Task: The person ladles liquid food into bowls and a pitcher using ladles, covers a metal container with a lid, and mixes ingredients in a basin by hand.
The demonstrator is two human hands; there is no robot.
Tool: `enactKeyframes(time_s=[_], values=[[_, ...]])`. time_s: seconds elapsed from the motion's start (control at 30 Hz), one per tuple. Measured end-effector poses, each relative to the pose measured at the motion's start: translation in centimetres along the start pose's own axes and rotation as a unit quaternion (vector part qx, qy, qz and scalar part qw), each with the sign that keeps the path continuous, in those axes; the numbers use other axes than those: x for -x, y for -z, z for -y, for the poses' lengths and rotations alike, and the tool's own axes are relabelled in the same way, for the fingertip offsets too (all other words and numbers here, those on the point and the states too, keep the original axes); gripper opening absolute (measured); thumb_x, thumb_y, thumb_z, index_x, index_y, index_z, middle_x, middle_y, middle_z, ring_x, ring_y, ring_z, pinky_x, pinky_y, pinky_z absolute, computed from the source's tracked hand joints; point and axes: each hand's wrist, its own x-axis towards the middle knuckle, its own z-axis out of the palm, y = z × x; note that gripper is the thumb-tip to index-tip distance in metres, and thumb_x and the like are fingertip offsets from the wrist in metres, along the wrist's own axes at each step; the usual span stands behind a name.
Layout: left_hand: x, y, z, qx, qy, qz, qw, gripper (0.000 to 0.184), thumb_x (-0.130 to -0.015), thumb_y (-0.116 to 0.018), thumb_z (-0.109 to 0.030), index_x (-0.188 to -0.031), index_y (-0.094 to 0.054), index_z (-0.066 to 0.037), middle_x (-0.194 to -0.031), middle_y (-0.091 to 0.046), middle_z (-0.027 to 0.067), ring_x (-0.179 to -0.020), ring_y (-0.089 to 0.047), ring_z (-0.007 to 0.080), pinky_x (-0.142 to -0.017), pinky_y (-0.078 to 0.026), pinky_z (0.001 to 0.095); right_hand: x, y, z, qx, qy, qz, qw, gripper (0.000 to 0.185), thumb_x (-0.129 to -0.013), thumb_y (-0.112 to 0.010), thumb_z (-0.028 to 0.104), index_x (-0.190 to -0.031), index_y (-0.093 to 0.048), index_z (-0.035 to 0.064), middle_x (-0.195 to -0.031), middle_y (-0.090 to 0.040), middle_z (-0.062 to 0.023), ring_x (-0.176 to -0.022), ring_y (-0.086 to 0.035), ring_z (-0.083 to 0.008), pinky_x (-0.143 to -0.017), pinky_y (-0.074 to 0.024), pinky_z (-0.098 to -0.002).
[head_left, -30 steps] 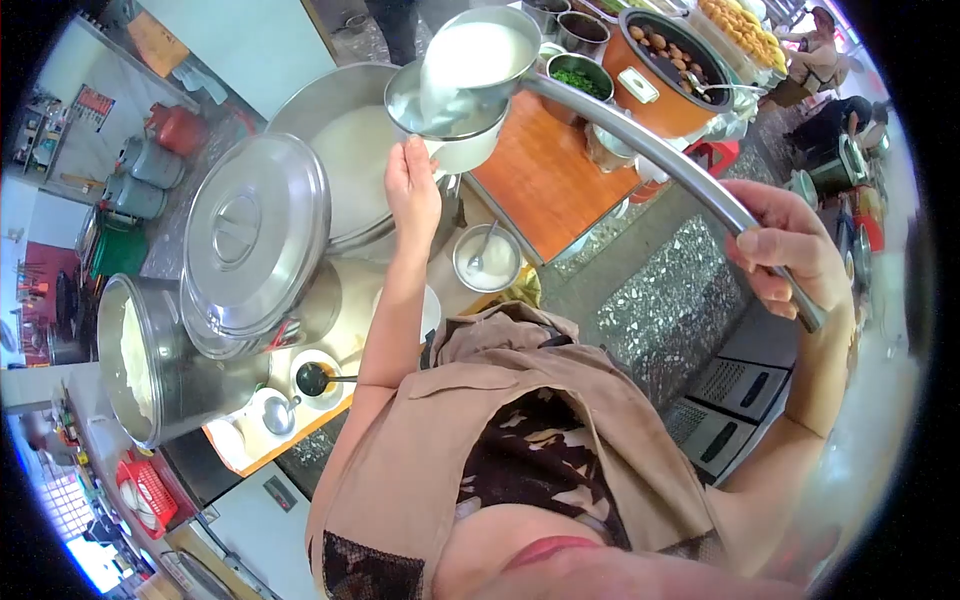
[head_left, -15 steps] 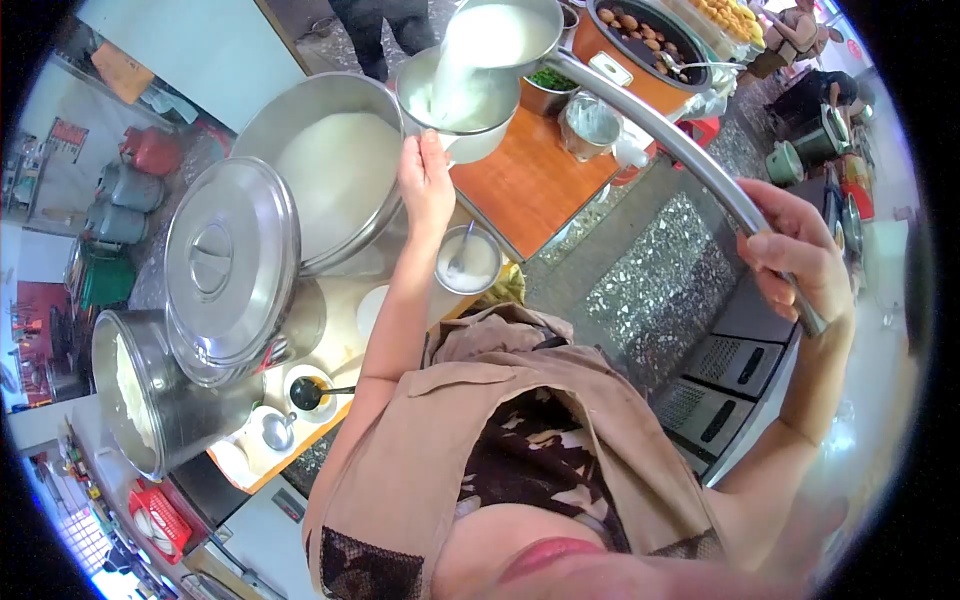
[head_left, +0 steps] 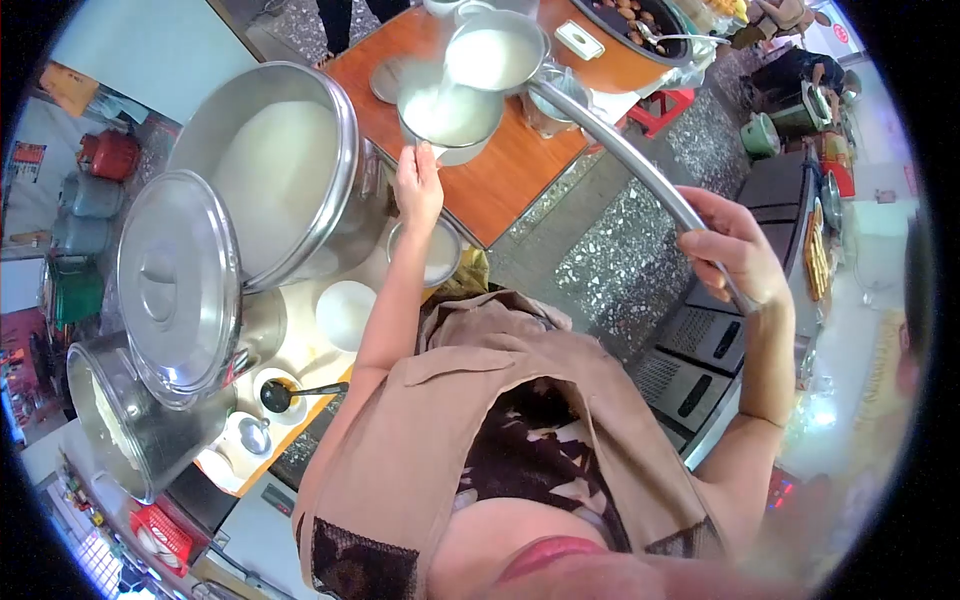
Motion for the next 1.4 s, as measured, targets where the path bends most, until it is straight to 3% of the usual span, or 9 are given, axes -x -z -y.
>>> enactKeyframes(time_s=[0.1,0.5,0.63,0.87,0.93,1.0,1.13,1.4], values=[[0.4,-1.0,2.9,0.054,0.007,0.003,0.999,0.028,-0.091,-0.042,-0.022,-0.075,-0.044,0.000,-0.069,-0.053,0.0085,-0.065,-0.052,0.0155,-0.058,-0.040,0.0292,-2.3,0.2,-2.1,-0.004,0.001,0.008,1.000,0.046,-0.076,-0.053,0.004,-0.118,-0.042,-0.0072,-0.056,-0.044,0.0009,-0.037,-0.038,-0.0037,-0.031,-0.0285,-0.0180],[0.0,-2.3,8.8,0.005,0.067,0.008,0.998,0.028,-0.092,-0.041,-0.023,-0.077,-0.046,0.000,-0.070,-0.052,0.0062,-0.066,-0.047,0.0125,-0.062,-0.039,0.0268,-9.0,1.0,-7.3,0.046,0.004,0.037,0.998,0.049,-0.076,-0.052,0.005,-0.122,-0.038,-0.0064,-0.052,-0.042,0.0025,-0.038,-0.038,-0.0039,-0.032,-0.0308,-0.0191],[-0.4,-2.8,11.5,0.056,0.070,-0.011,0.996,0.029,-0.092,-0.041,-0.024,-0.077,-0.046,0.000,-0.070,-0.051,0.0062,-0.066,-0.046,0.0125,-0.063,-0.039,0.0265,-9.9,1.3,-8.1,0.047,-0.008,0.029,0.998,0.050,-0.076,-0.053,0.005,-0.122,-0.038,-0.0066,-0.053,-0.042,0.0022,-0.038,-0.038,-0.0041,-0.032,-0.0310,-0.0193],[-0.6,-3.1,14.4,0.042,0.086,-0.027,0.995,0.033,-0.091,-0.042,-0.028,-0.077,-0.048,0.001,-0.069,-0.054,0.0090,-0.068,-0.051,0.0174,-0.063,-0.041,0.0307,-10.6,1.2,-8.6,0.049,0.001,0.027,0.998,0.050,-0.076,-0.053,0.004,-0.122,-0.038,-0.0068,-0.054,-0.043,0.0017,-0.040,-0.039,-0.0047,-0.033,-0.0314,-0.0197],[-0.8,-2.7,14.3,0.015,0.097,-0.024,0.995,0.033,-0.090,-0.043,-0.029,-0.078,-0.049,0.002,-0.070,-0.055,0.0101,-0.068,-0.052,0.0187,-0.064,-0.041,0.0316,-10.6,1.0,-8.7,0.054,0.005,0.027,0.998,0.050,-0.075,-0.053,0.004,-0.122,-0.038,-0.0067,-0.055,-0.043,0.0016,-0.041,-0.040,-0.0047,-0.033,-0.0315,-0.0197],[-0.9,-1.8,14.3,-0.133,0.105,0.023,0.985,0.032,-0.088,-0.046,-0.029,-0.082,-0.051,0.002,-0.076,-0.057,0.0124,-0.072,-0.054,0.0203,-0.066,-0.042,0.0324,-10.7,0.9,-8.8,0.078,0.015,0.022,0.997,0.051,-0.075,-0.054,0.004,-0.122,-0.038,-0.0060,-0.056,-0.043,0.0017,-0.041,-0.040,-0.0049,-0.034,-0.0318,-0.0200],[0.0,-1.2,13.2,-0.123,0.057,-0.053,0.989,0.029,-0.086,-0.050,-0.028,-0.087,-0.053,0.001,-0.085,-0.058,0.0122,-0.077,-0.055,0.0203,-0.069,-0.043,0.0318,-10.8,0.7,-9.5,0.090,0.031,0.015,0.995,0.051,-0.074,-0.053,0.004,-0.122,-0.039,-0.0050,-0.056,-0.044,0.0011,-0.041,-0.041,-0.0052,-0.035,-0.0323,-0.0206],[6.8,3.8,9.6,-0.113,0.132,-0.055,0.983,0.026,-0.085,-0.052,-0.023,-0.096,-0.052,-0.001,-0.088,-0.058,0.0102,-0.082,-0.056,0.0191,-0.074,-0.043,0.0298,-10.4,0.0,-9.9,0.157,0.073,-0.014,0.985,0.049,-0.073,-0.051,0.005,-0.121,-0.042,-0.0024,-0.060,-0.046,-0.0001,-0.044,-0.043,-0.0063,-0.039,-0.0338,-0.0223]])
